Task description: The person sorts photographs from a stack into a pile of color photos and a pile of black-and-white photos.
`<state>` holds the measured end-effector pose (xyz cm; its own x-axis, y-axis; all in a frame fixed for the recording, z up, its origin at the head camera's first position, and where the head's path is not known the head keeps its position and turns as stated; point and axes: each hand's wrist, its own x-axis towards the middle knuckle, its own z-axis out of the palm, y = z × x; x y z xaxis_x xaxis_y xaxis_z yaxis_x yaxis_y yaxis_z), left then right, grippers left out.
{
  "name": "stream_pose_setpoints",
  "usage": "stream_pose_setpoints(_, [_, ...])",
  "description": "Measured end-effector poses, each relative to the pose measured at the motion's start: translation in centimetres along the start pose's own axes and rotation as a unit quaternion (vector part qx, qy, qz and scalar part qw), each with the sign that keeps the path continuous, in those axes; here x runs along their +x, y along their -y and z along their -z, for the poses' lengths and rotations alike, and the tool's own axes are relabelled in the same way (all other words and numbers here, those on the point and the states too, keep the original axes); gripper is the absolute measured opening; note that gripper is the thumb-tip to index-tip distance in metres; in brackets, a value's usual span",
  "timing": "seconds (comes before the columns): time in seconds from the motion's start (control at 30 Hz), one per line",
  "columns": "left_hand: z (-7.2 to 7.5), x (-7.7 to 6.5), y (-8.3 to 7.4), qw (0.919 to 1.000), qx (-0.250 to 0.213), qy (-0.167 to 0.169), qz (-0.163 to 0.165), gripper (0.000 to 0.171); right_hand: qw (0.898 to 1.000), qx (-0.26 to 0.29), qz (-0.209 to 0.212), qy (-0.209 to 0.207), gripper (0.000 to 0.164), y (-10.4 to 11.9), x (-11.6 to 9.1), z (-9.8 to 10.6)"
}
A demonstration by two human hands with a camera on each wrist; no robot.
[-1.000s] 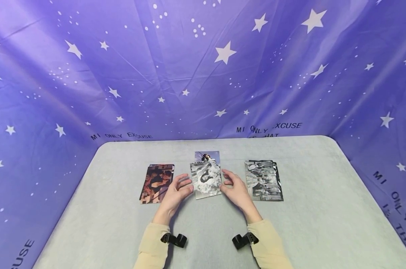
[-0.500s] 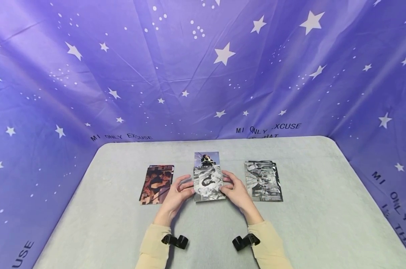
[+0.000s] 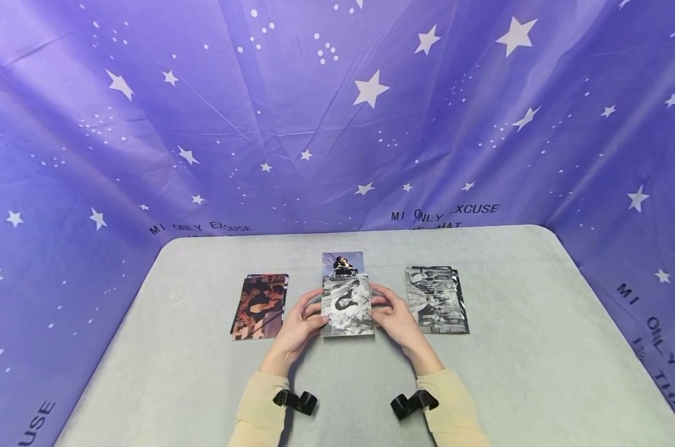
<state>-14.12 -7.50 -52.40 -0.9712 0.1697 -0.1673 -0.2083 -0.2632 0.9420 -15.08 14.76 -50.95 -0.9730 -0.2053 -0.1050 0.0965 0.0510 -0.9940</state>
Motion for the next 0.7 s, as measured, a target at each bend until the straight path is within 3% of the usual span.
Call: stream_pose_setpoints(0.7, [-2.6, 1.0, 0.1, 0.9986, -0.027, 0.045, -0.006, 0.069, 0.999, -0.022, 0.015, -0.038, 0.058, 0.1, -1.2, 2.1])
